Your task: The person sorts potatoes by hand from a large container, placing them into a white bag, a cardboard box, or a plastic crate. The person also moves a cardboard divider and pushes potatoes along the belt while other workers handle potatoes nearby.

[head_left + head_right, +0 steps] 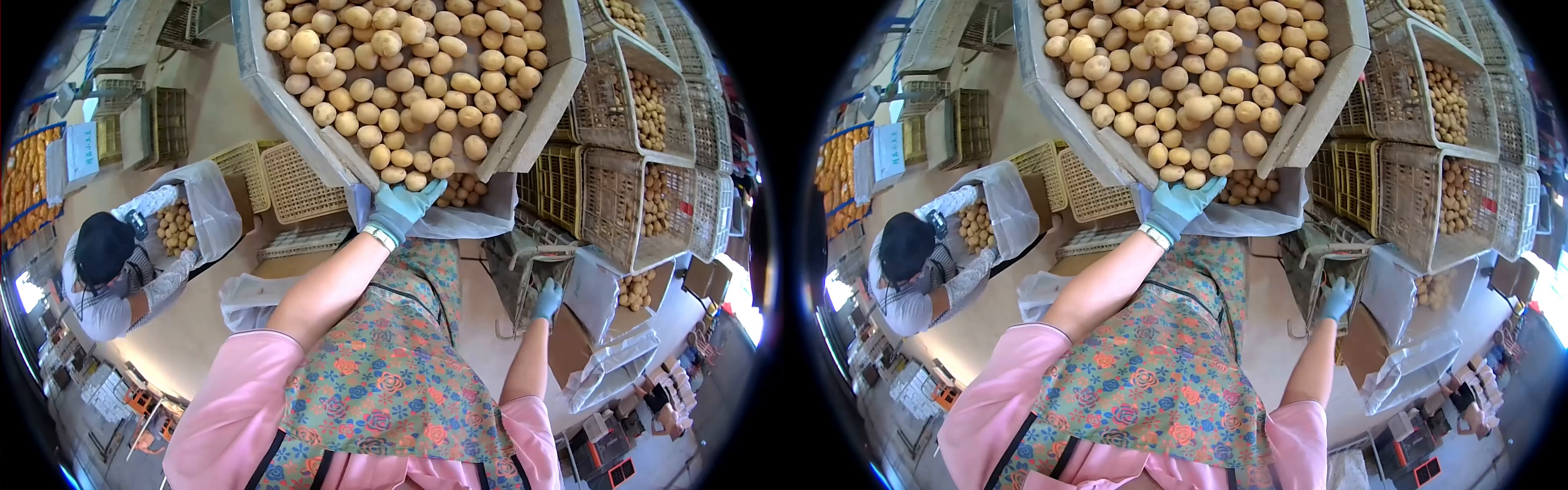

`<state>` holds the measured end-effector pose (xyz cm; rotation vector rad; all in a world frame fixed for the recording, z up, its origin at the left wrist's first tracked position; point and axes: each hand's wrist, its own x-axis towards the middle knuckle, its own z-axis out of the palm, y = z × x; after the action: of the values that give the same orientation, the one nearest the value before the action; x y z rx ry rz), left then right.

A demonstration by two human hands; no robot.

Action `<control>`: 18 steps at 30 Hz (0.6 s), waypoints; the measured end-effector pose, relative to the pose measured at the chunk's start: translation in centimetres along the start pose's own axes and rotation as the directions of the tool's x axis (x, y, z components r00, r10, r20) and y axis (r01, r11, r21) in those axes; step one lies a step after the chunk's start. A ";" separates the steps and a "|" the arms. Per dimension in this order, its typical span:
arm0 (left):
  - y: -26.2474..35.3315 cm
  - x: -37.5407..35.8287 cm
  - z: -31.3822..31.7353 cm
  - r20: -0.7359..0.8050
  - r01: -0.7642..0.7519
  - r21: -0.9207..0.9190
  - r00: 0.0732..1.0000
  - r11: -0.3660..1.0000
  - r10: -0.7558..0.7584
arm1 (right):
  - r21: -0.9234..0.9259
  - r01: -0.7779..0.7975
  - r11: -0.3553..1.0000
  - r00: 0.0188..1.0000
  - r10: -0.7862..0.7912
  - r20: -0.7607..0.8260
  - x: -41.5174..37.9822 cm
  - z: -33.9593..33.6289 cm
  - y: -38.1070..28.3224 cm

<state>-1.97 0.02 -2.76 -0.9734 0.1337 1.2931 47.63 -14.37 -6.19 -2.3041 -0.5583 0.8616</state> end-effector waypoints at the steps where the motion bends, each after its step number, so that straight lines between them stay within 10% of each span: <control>1: 0.1 0.3 0.2 -0.005 0.014 -0.024 1.000 1.000 -0.015 | 0.041 -0.097 0.994 0.995 0.095 0.030 0.8 -0.4 -0.9; 7: -1.4 -0.2 1.9 0.186 -0.080 0.310 0.982 0.947 0.023 | 0.229 -0.533 0.815 0.845 0.496 0.202 5.3 4.3 -5.8; 8: -2.2 -0.5 2.1 0.295 -0.293 0.889 0.954 0.352 0.051 | 0.267 -0.625 0.734 0.773 0.533 0.344 6.7 5.2 -5.0; 9: -2.2 -0.5 1.9 0.281 -0.286 0.894 0.958 0.345 0.065 | 0.255 -0.641 0.724 0.759 0.549 0.350 7.8 6.0 -4.2; 11: -2.0 -0.3 2.3 0.156 -0.151 0.393 0.983 0.907 0.097 | 0.138 -0.689 0.712 0.709 0.622 0.332 9.5 6.8 -4.6; 13: -2.9 -0.4 2.7 0.282 -0.148 0.377 0.959 0.914 0.039 | -0.400 -0.520 0.755 0.680 0.649 0.342 9.4 6.1 -7.2; 14: -3.3 -0.3 3.1 0.233 -0.188 0.383 0.967 0.904 0.103 | -0.720 0.229 0.655 0.789 0.308 0.531 10.4 5.3 -5.9; 15: -3.6 -0.2 3.4 0.186 -0.231 0.387 0.968 0.893 0.170 | -0.598 0.798 0.069 0.593 0.078 0.801 11.4 4.7 -4.7; 16: -3.7 -0.1 3.2 0.102 -0.236 0.338 0.971 0.911 0.214 | -0.546 0.834 -0.071 0.547 0.222 0.807 7.0 5.5 -12.0; 17: -3.7 -0.2 2.8 0.105 -0.249 0.317 0.968 0.915 0.227 | -0.519 0.855 0.010 0.518 0.032 0.855 1.8 6.1 -17.8; 18: -3.7 -0.3 2.5 0.167 -0.241 0.320 0.966 0.916 0.196 | -0.500 0.803 0.325 0.570 -0.174 0.803 -0.4 8.9 -18.9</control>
<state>0.01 1.61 0.86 -0.5872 0.3606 1.4775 38.01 2.62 1.18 -2.1590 -2.4359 1.1400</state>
